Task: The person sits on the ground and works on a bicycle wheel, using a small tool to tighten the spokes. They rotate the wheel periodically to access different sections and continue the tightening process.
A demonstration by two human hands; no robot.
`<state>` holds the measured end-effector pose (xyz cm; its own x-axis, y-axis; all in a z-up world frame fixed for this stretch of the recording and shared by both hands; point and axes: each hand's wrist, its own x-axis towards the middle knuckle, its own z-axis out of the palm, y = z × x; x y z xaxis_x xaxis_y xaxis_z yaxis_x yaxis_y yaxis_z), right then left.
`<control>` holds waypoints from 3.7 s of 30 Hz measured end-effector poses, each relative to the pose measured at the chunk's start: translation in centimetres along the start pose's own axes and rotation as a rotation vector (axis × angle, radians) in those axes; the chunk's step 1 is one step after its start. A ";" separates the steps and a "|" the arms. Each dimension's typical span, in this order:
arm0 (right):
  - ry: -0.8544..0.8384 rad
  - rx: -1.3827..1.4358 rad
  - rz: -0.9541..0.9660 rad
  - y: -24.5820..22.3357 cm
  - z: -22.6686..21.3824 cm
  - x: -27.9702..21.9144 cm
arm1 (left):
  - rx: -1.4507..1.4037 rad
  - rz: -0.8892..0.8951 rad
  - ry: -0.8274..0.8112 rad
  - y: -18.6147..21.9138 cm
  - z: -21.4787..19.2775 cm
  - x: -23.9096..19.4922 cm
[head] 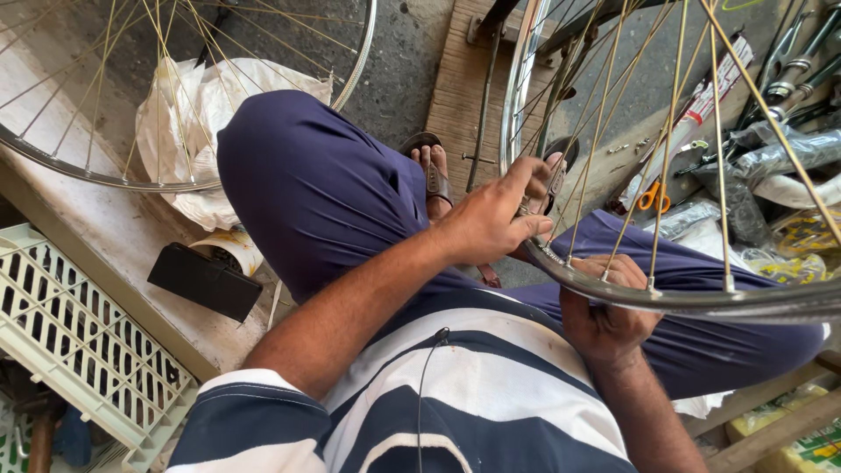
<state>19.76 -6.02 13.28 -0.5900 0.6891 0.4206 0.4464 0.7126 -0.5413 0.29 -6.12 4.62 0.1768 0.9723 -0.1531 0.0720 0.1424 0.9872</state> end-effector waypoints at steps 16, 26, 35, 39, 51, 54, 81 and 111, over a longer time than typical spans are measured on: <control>-0.024 -0.011 0.119 -0.6 -0.8 -1.2 | 0.096 -0.076 -0.073 0.5 -0.3 1.5; -0.045 0.001 0.131 0.2 -0.6 -1.8 | 0.090 -0.050 -0.031 0.3 -0.1 2.3; -0.047 0.007 0.162 -0.1 -0.8 -2.2 | -0.105 -0.034 -0.164 -2.5 -0.2 1.9; -0.055 0.067 0.219 -0.3 -1.5 -2.5 | 0.050 0.057 -0.102 -2.2 -0.2 1.9; -0.059 0.061 0.206 0.0 -2.1 -1.7 | 0.113 -0.018 -0.105 2.5 -0.6 1.9; -0.030 0.047 0.310 -0.7 -4.1 -1.0 | -0.899 0.067 -0.592 2.9 -2.4 0.6; -0.640 1.748 1.109 21.1 11.6 -4.2 | 0.036 0.308 0.300 13.4 -2.2 -1.0; -0.229 0.980 1.026 17.9 8.2 -2.6 | 0.507 0.823 0.223 13.6 0.0 -2.9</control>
<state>23.77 3.90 -3.45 -0.4325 0.7302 -0.5290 0.1545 -0.5180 -0.8413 0.79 -7.01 18.48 0.1755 0.7522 0.6351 0.4300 -0.6389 0.6378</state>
